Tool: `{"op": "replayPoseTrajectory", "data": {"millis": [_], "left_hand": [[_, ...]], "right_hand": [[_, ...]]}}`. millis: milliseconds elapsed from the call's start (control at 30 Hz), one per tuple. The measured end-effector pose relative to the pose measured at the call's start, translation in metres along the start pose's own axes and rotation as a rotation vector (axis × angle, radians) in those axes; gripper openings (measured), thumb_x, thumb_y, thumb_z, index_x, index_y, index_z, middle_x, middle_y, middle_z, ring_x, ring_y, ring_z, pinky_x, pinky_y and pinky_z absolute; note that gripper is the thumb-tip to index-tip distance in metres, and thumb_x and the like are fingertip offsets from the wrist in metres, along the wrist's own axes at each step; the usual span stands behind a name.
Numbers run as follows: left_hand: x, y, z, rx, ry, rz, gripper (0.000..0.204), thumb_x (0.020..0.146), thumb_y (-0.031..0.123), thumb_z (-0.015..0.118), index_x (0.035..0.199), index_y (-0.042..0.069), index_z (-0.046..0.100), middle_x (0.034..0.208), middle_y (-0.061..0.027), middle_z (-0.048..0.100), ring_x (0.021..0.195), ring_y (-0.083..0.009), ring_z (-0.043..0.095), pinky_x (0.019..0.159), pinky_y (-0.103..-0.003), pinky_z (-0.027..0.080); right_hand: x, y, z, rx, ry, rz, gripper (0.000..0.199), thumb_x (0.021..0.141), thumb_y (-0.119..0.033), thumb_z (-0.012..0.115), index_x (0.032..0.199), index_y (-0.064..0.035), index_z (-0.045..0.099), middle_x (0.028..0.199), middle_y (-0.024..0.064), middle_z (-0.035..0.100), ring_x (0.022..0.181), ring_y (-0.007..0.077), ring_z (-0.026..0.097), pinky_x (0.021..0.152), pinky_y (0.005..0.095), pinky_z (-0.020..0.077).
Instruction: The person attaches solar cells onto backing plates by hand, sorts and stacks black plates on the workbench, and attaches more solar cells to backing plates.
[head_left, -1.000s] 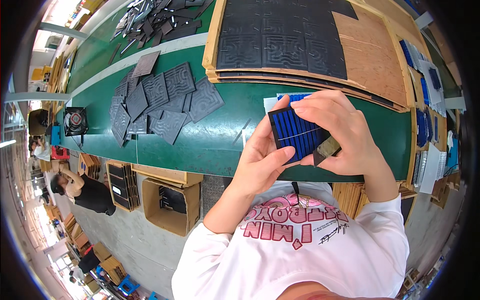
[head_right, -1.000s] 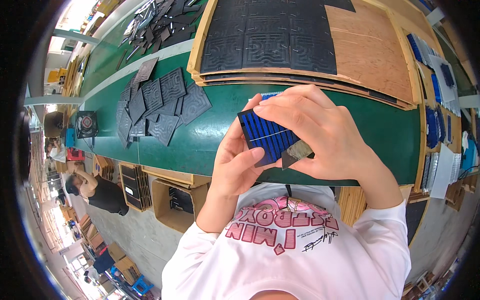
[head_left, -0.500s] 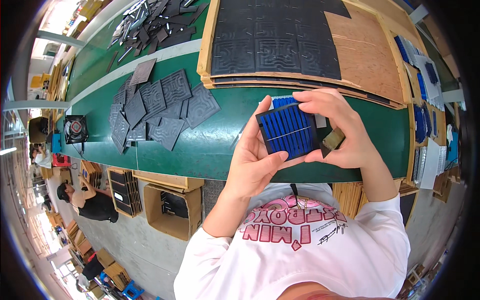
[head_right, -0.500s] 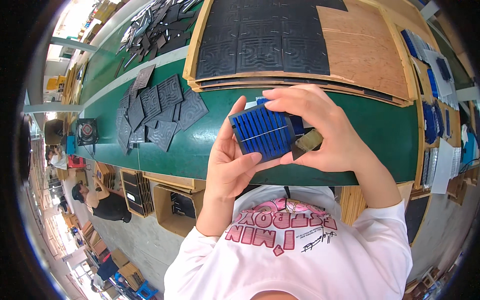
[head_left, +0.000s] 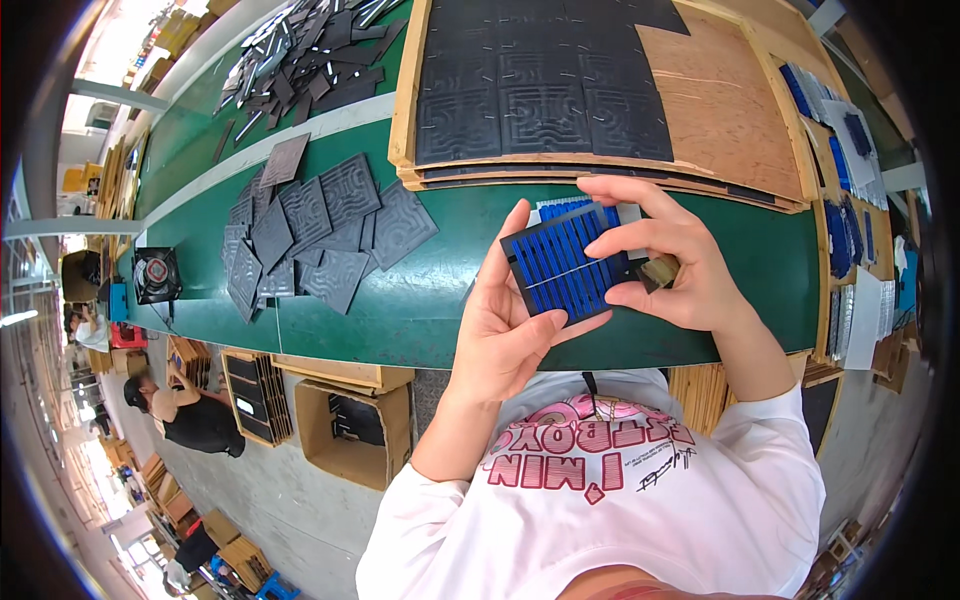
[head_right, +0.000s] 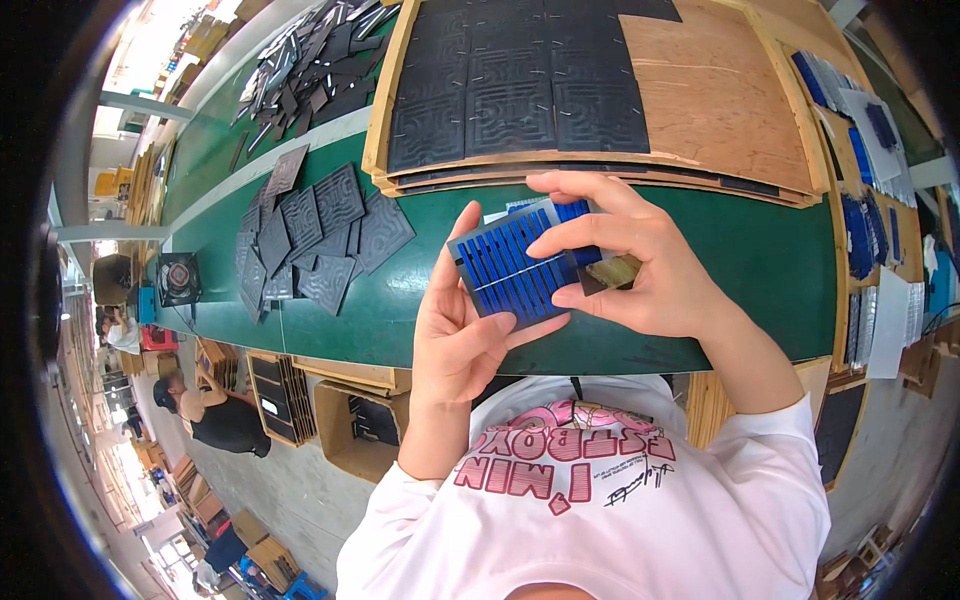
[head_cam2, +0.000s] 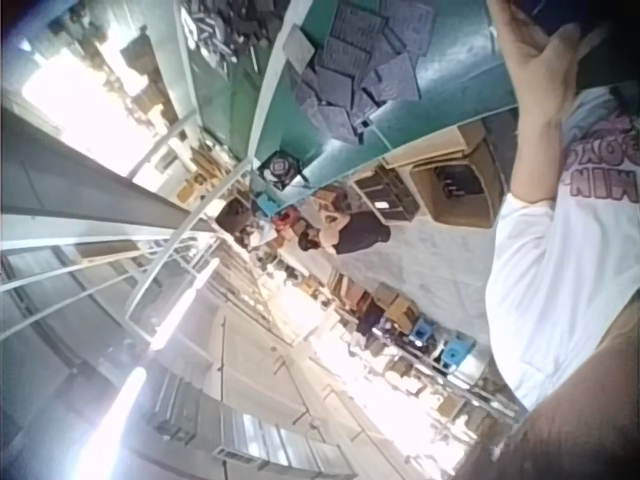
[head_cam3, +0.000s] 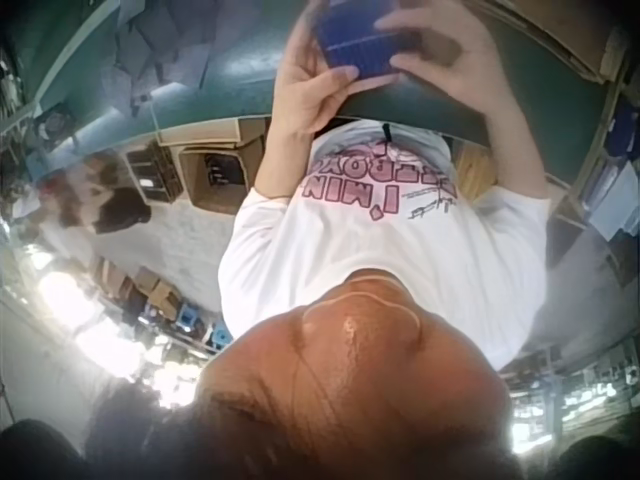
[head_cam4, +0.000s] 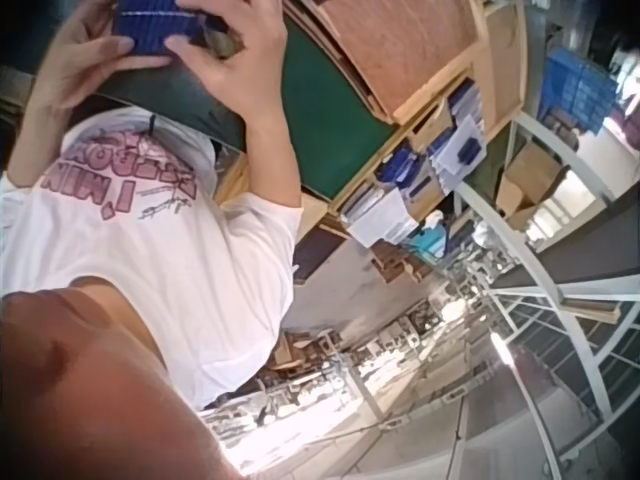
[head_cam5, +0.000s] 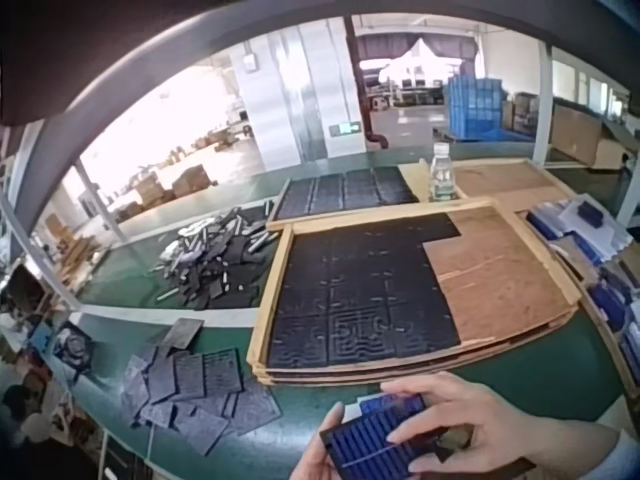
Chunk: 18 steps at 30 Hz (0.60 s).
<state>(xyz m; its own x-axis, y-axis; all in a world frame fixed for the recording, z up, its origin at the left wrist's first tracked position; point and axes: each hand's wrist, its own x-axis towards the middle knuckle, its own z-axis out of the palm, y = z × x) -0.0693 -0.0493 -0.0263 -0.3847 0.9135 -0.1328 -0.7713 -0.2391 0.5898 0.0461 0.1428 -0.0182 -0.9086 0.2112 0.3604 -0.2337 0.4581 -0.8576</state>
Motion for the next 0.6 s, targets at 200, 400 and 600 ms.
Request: {"op": "replayPoseTrajectory", "data": {"millis": [200, 400, 600], "left_hand": [[-0.0001, -0.0008, 0.0009, 0.009, 0.009, -0.003, 0.095, 0.083, -0.022, 0.048, 0.160, 0.020, 0.012, 0.151, -0.0163, 0.037, 0.132, -0.0359, 0.052, 0.102, -0.056, 0.051], [-0.0003, 0.0000, 0.0038, 0.026, 0.023, 0.003, 0.095, 0.084, -0.022, 0.048, 0.160, 0.021, 0.012, 0.152, -0.0159, 0.037, 0.133, -0.0361, 0.051, 0.102, -0.056, 0.051], [0.0002, -0.0008, 0.0038, 0.019, 0.005, 0.014, 0.094, 0.084, -0.021, 0.048, 0.161, 0.021, 0.012, 0.152, -0.0155, 0.036, 0.133, -0.0360, 0.050, 0.102, -0.055, 0.052]], "right_hand": [[-0.0017, 0.0027, 0.0011, -0.029, 0.002, 0.026, 0.042, 0.070, -0.004, 0.084, 0.109, -0.0133, 0.073, 0.142, 0.0115, 0.054, 0.119, 0.0291, 0.058, 0.099, 0.0408, 0.0502], [-0.0009, -0.0022, 0.0021, 0.019, 0.019, 0.111, 0.045, 0.067, -0.002, 0.084, 0.109, -0.0107, 0.072, 0.142, 0.0156, 0.054, 0.122, 0.0277, 0.055, 0.103, 0.0406, 0.0448], [-0.0009, 0.0005, 0.0002, -0.005, 0.028, 0.083, 0.044, 0.070, -0.004, 0.083, 0.112, -0.0125, 0.072, 0.140, 0.0117, 0.056, 0.118, 0.0278, 0.059, 0.100, 0.0408, 0.0503]]}}
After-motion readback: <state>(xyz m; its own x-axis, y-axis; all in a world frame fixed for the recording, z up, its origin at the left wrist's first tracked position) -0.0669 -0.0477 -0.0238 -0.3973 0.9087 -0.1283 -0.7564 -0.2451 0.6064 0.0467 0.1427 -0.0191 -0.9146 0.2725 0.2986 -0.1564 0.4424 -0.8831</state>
